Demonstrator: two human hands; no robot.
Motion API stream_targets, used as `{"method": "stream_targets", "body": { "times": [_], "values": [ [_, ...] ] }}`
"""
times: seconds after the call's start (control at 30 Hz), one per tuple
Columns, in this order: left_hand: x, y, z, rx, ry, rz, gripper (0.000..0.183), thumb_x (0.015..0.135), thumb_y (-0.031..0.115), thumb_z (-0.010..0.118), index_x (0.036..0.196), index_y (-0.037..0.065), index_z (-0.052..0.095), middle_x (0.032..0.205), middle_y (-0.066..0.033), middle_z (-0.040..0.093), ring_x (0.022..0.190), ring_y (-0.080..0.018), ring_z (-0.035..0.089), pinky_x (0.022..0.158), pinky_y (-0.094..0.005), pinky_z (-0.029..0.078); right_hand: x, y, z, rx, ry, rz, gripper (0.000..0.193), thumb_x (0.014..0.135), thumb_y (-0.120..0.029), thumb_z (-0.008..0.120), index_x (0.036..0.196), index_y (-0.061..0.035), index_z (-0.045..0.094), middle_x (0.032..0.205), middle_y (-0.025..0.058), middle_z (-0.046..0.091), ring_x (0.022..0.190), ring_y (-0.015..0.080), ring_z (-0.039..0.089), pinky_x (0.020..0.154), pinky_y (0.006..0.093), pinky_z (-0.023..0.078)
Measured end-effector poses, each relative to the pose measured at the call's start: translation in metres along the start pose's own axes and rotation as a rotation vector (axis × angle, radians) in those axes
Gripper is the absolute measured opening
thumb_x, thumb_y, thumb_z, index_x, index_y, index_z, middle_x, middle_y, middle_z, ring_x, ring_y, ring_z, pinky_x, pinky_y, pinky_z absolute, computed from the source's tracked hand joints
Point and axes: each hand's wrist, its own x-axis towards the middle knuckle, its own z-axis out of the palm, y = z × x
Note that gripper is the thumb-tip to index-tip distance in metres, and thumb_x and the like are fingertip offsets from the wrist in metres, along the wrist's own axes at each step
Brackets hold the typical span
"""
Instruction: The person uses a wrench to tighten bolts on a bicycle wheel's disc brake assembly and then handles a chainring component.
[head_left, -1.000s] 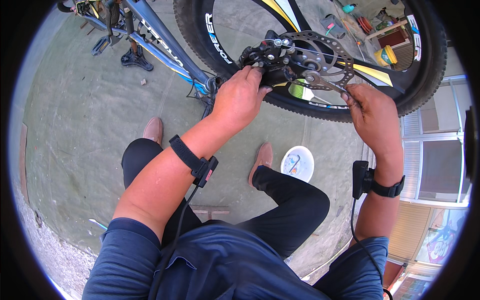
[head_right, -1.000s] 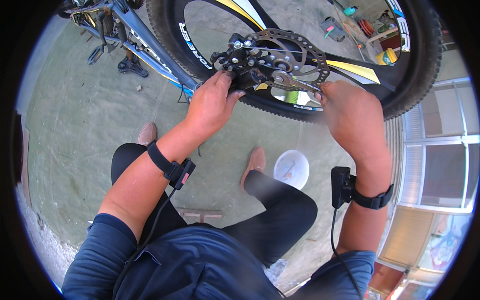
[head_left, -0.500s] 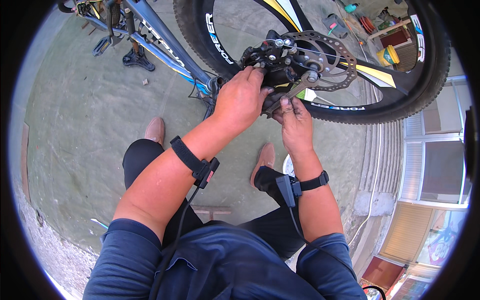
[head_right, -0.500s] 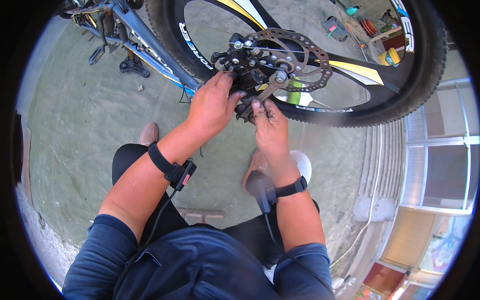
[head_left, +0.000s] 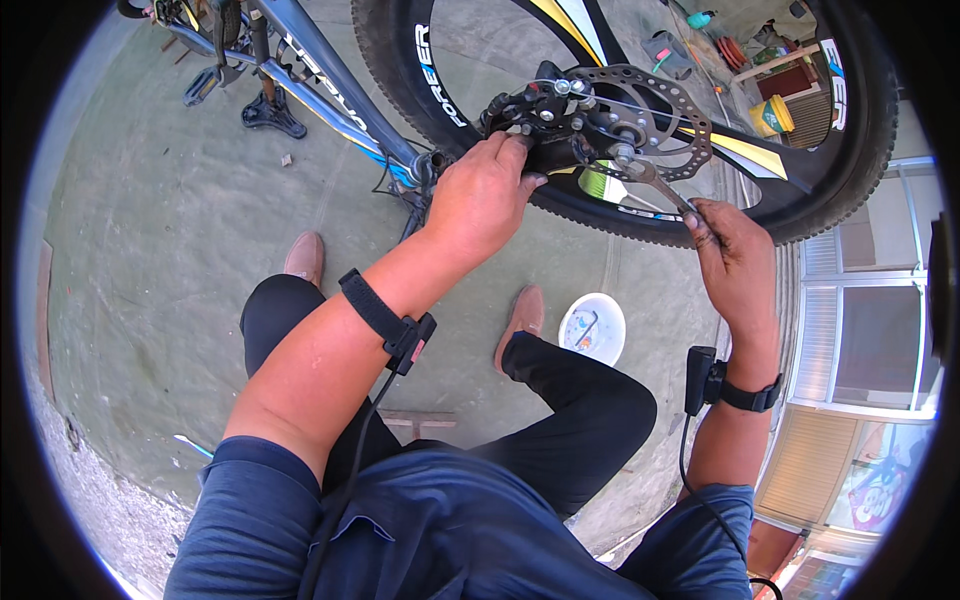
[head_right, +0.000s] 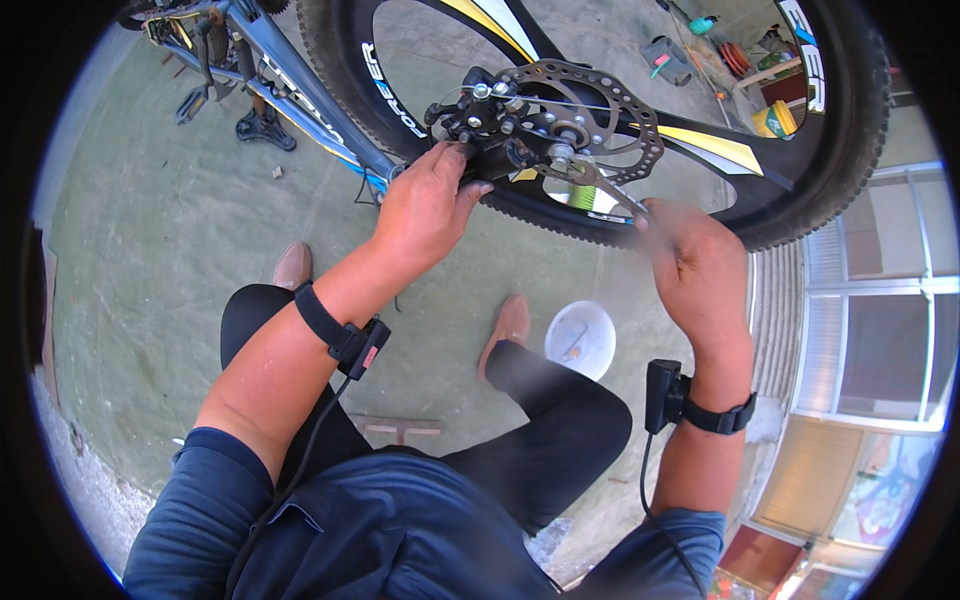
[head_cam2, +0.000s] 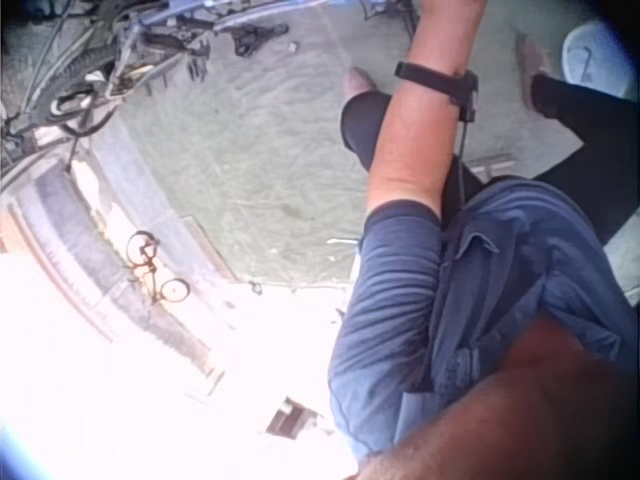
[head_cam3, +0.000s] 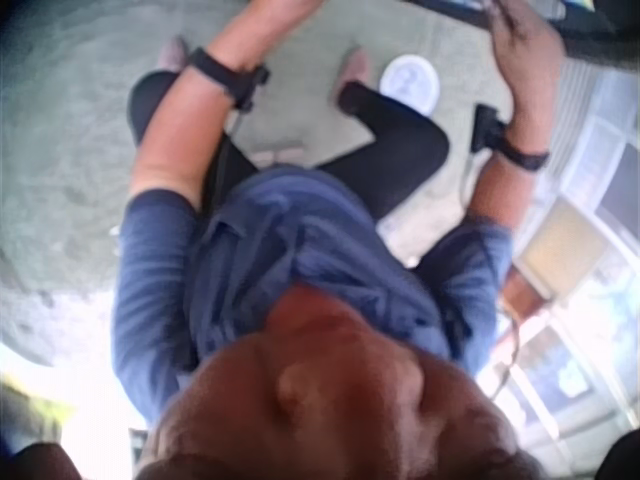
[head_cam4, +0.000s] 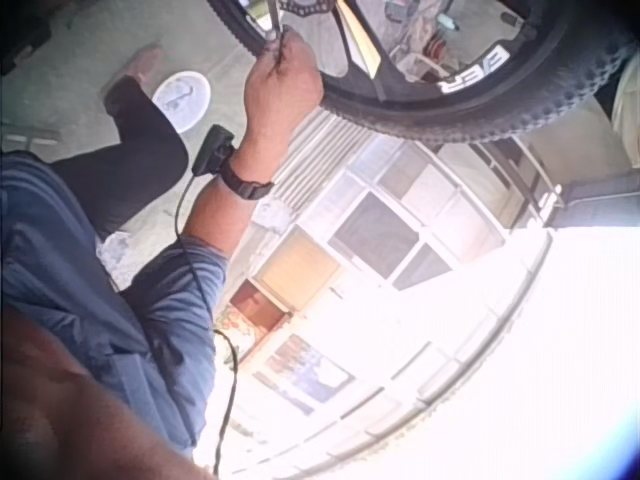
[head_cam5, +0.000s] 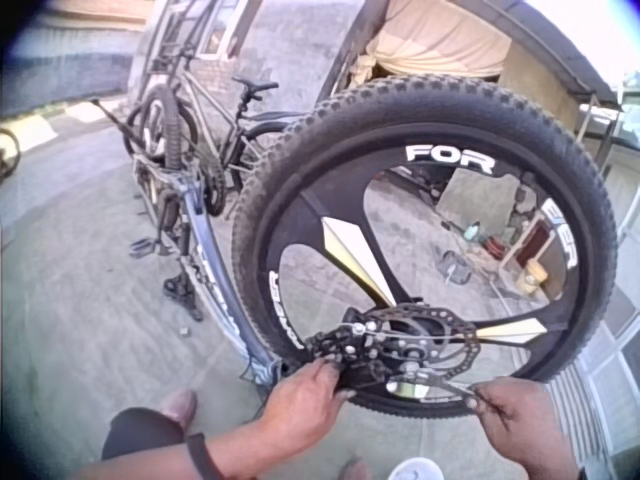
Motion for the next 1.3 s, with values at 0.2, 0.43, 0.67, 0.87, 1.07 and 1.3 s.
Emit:
{"method": "stream_targets", "body": {
  "times": [0.2,0.43,0.67,0.87,1.07,1.3],
  "values": [
    [-0.001,0.0,0.001,-0.002,-0.008,0.004,0.036,0.083,0.013,0.07,0.11,-0.007,0.056,0.104,-0.0217,0.061,0.091,-0.0416,0.061,0.075,-0.0447,0.051,0.027,-0.015,-0.023,-0.253,-0.048,-0.168,0.014,0.087,-0.016,0.062,0.095,-0.0049,0.066,0.081,0.0148,0.063,0.074,0.0355,0.061,0.063,0.0413,0.046],
    [0.0,-0.002,-0.002,0.002,-0.009,-0.007,0.037,0.082,0.013,0.07,0.11,-0.006,0.056,0.104,-0.0219,0.061,0.091,-0.0415,0.061,0.076,-0.0447,0.051,0.012,-0.004,0.01,-0.072,0.025,-0.032,0.014,0.088,-0.017,0.063,0.097,-0.0059,0.066,0.084,0.0155,0.064,0.077,0.0368,0.062,0.066,0.041,0.048],
    [-0.002,-0.002,0.002,0.02,0.023,0.019,0.037,0.082,0.012,0.071,0.111,-0.006,0.056,0.102,-0.0219,0.062,0.09,-0.0414,0.061,0.075,-0.0445,0.051,-0.014,-0.003,0.106,0.395,0.262,0.253,0.023,0.097,-0.023,0.058,0.097,-0.0016,0.066,0.073,0.0085,0.061,0.064,0.0197,0.058,0.063,0.0307,0.048],
    [-0.002,0.001,0.007,0.029,0.043,0.008,0.036,0.081,0.012,0.071,0.111,-0.005,0.057,0.1,-0.021,0.062,0.089,-0.0409,0.062,0.074,-0.0448,0.051,-0.011,-0.037,0.176,0.967,0.526,0.399,0.025,0.1,-0.024,0.054,0.095,-0.0011,0.063,0.071,0.0004,0.056,0.064,0.0083,0.052,0.058,0.0254,0.044],
    [0.001,-0.002,0.002,-0.001,0.023,0.005,0.035,0.082,0.011,0.071,0.109,-0.005,0.057,0.099,-0.0211,0.062,0.087,-0.0417,0.061,0.072,-0.0454,0.05,-0.026,-0.035,0.158,0.919,0.348,0.403,0.027,0.102,-0.027,0.051,0.098,-0.002,0.059,0.069,-0.0009,0.051,0.06,0.0069,0.046,0.054,0.0236,0.04],
    [0.001,0.0,0.0,0.02,-0.025,-0.019,0.038,0.082,0.013,0.07,0.112,-0.005,0.056,0.102,-0.0205,0.062,0.091,-0.0389,0.062,0.074,-0.0444,0.052,-0.028,0.002,0.07,0.159,0.235,0.133,0.018,0.093,-0.022,0.06,0.095,-0.0049,0.065,0.074,0.0134,0.061,0.068,0.0329,0.06,0.062,0.0383,0.047]
  ]
}}
